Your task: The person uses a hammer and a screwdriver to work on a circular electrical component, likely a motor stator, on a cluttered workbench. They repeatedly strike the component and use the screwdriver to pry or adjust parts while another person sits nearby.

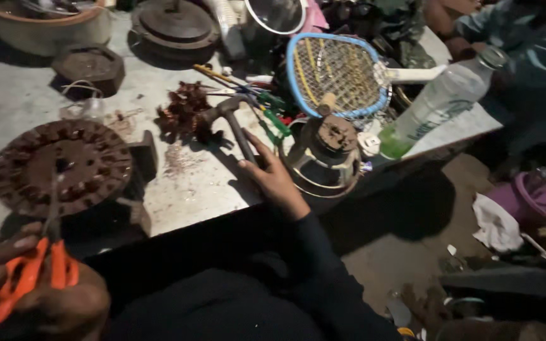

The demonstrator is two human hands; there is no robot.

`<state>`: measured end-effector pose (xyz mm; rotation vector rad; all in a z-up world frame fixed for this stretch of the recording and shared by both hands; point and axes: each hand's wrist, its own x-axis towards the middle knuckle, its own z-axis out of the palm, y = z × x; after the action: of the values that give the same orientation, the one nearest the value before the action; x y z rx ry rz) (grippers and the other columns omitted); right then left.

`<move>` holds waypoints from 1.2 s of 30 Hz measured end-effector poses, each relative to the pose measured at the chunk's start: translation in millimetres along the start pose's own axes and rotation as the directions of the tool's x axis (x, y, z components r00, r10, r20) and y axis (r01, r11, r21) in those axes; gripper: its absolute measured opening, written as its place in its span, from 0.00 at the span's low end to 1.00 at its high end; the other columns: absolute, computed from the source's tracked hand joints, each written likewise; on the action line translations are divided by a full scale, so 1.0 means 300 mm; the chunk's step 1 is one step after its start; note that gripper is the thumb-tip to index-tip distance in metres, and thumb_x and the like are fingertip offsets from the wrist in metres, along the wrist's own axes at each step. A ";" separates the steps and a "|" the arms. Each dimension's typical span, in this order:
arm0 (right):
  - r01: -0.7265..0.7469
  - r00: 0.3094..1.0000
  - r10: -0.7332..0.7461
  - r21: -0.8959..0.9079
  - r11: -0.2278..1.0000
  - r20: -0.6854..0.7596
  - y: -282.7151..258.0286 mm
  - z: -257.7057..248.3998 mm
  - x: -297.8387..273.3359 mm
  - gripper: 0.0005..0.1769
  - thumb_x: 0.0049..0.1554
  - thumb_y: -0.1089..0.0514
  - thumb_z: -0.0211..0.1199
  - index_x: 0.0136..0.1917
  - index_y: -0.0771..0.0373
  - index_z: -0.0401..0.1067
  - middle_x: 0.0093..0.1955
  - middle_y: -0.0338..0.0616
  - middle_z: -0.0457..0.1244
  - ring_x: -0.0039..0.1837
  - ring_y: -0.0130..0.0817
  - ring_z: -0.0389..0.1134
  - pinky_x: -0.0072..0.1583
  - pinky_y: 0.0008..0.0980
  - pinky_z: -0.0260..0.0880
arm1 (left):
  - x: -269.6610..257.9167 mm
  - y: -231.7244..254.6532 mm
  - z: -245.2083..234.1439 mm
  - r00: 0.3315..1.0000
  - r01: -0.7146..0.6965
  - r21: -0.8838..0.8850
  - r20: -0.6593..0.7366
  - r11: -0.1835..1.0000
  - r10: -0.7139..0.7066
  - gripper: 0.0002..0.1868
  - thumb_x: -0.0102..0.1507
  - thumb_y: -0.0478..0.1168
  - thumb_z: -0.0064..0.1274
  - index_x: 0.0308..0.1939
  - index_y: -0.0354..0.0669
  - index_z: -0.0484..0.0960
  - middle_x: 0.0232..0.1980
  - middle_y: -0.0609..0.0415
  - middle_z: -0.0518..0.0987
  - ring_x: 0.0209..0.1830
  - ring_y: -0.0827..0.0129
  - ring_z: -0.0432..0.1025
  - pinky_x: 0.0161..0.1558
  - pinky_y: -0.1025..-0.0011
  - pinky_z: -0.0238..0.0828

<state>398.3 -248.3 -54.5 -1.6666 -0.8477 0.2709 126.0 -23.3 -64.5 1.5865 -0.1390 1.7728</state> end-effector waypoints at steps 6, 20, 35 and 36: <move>-0.056 0.998 0.053 0.082 0.995 0.042 -0.073 -0.009 -0.012 0.38 0.64 0.59 0.64 0.83 0.54 0.54 0.60 0.39 0.59 0.53 0.24 0.58 0.53 0.26 0.61 | 0.019 -0.014 -0.029 0.997 -0.055 0.015 0.058 0.998 0.054 0.23 0.74 0.59 0.44 0.58 0.44 0.70 0.59 0.46 0.68 0.56 0.58 0.69 0.57 0.62 0.75; -0.052 0.997 0.048 0.071 0.996 0.054 -0.092 -0.008 -0.008 0.38 0.64 0.59 0.65 0.83 0.54 0.54 0.49 0.28 0.60 0.45 0.17 0.56 0.46 0.22 0.59 | 0.015 -0.020 -0.074 0.986 -0.118 0.110 0.131 0.987 0.103 0.18 0.76 0.55 0.43 0.56 0.44 0.67 0.56 0.47 0.66 0.54 0.57 0.71 0.54 0.59 0.78; -0.102 0.995 0.102 0.064 0.993 -0.002 -0.071 0.004 -0.009 0.38 0.62 0.58 0.66 0.82 0.55 0.56 0.50 0.29 0.60 0.45 0.18 0.56 0.46 0.21 0.60 | 0.061 -0.004 -0.088 0.968 -0.164 0.067 0.204 0.984 0.147 0.17 0.78 0.54 0.46 0.55 0.46 0.64 0.52 0.47 0.67 0.48 0.58 0.71 0.49 0.59 0.81; -0.134 0.991 0.134 0.051 0.990 -0.010 -0.069 0.003 -0.010 0.38 0.62 0.58 0.66 0.82 0.55 0.57 0.46 0.31 0.59 0.43 0.19 0.55 0.44 0.22 0.58 | 0.064 0.002 -0.090 0.975 -0.114 0.041 0.195 0.993 0.104 0.19 0.77 0.56 0.47 0.56 0.46 0.64 0.51 0.47 0.68 0.47 0.59 0.72 0.48 0.61 0.81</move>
<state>387.8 -248.4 -36.5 -1.6791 -0.7142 0.3699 104.5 -1.0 -53.3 1.8184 -0.2791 1.7133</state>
